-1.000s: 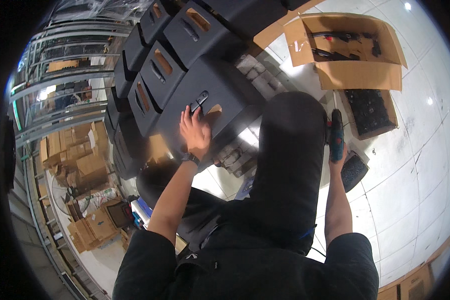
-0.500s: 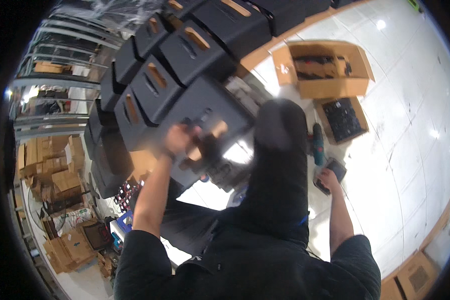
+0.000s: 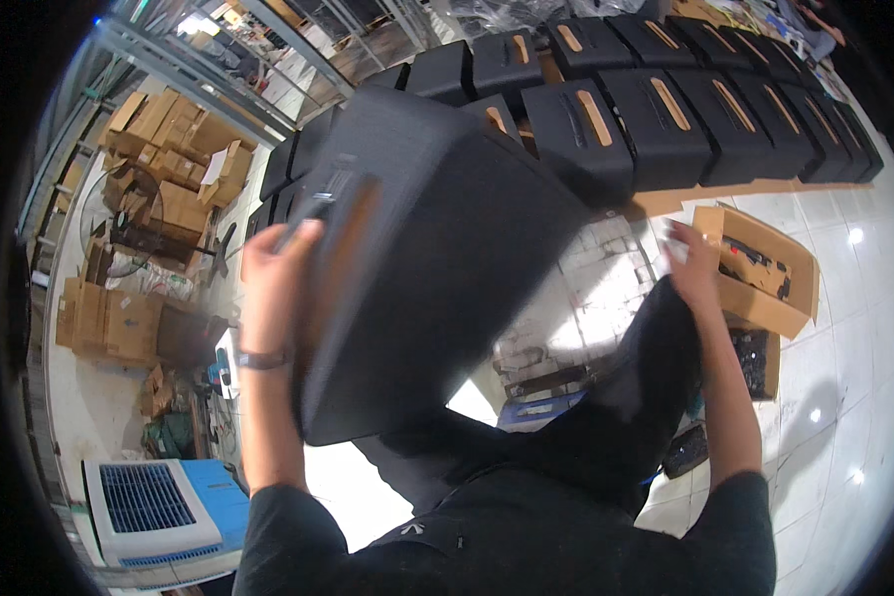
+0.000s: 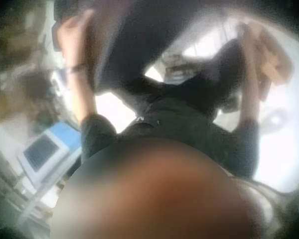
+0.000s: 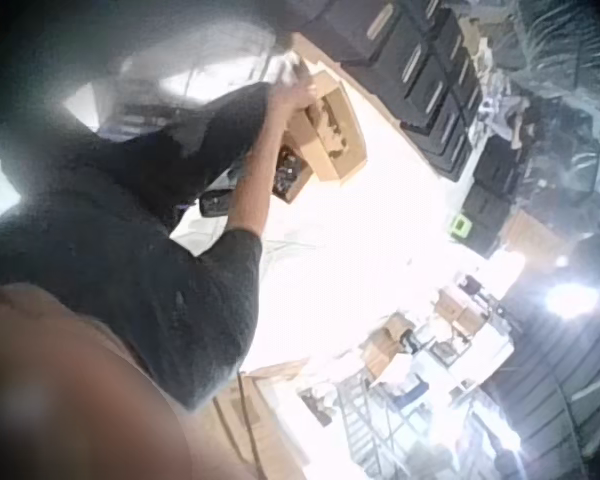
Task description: The person assembles black plastic storage bins by attaching wooden handles using a cordless drill. The person picks up each bin, positions the handle, and fastens it with screws, then places the finished unit on a stack.
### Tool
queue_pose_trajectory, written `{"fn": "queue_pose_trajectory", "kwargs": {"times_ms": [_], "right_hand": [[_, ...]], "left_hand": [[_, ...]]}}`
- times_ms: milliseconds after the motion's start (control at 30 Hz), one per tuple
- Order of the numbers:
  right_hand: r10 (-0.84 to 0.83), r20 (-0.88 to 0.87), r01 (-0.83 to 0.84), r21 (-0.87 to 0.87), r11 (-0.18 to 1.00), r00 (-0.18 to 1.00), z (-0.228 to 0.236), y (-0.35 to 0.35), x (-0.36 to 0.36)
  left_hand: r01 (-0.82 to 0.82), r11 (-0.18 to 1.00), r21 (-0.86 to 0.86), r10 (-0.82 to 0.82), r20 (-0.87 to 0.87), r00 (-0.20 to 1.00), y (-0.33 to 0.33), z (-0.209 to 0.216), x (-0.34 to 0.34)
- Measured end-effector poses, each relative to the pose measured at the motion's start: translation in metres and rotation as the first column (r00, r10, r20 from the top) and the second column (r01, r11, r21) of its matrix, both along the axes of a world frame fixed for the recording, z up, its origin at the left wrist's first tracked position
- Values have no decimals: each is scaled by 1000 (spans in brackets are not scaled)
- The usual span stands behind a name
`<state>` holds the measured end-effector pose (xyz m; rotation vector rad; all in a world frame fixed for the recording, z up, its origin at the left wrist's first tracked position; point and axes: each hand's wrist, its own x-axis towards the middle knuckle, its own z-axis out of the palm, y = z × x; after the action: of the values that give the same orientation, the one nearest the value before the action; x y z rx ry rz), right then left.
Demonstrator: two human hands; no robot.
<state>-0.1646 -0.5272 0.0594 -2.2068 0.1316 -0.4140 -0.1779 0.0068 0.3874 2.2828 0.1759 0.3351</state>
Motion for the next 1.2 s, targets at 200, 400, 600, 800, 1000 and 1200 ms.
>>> {"fn": "queue_pose_trajectory", "kwargs": {"times_ms": [200, 400, 600, 800, 1000, 1200], "right_hand": [[434, -245, -495, -315, 810, 867, 2, 174, 137], [274, -511, -523, -443, 728, 815, -31, 277, 275], [165, -694, -529, -350, 773, 700, -75, 367, 335], [2, -936, -474, -176, 863, 352, -88, 411, 387], [43, -966, -409, -68, 910, 256, -128, 423, 409], [-90, -980, -355, -148, 923, 175, -134, 429, 402]], "left_hand": [[-225, 950, -217, 266, 187, 946, 132, 82, 25], [-393, 910, -135, 415, 325, 850, 221, 67, 140], [-389, 921, 6, 365, 332, 870, 306, -30, 283], [-593, 767, 244, 541, 250, 803, 362, -132, 390], [-614, 724, 315, 644, 12, 765, 414, -219, 460], [-590, 768, 250, 635, -173, 753, 435, -285, 518]]}}
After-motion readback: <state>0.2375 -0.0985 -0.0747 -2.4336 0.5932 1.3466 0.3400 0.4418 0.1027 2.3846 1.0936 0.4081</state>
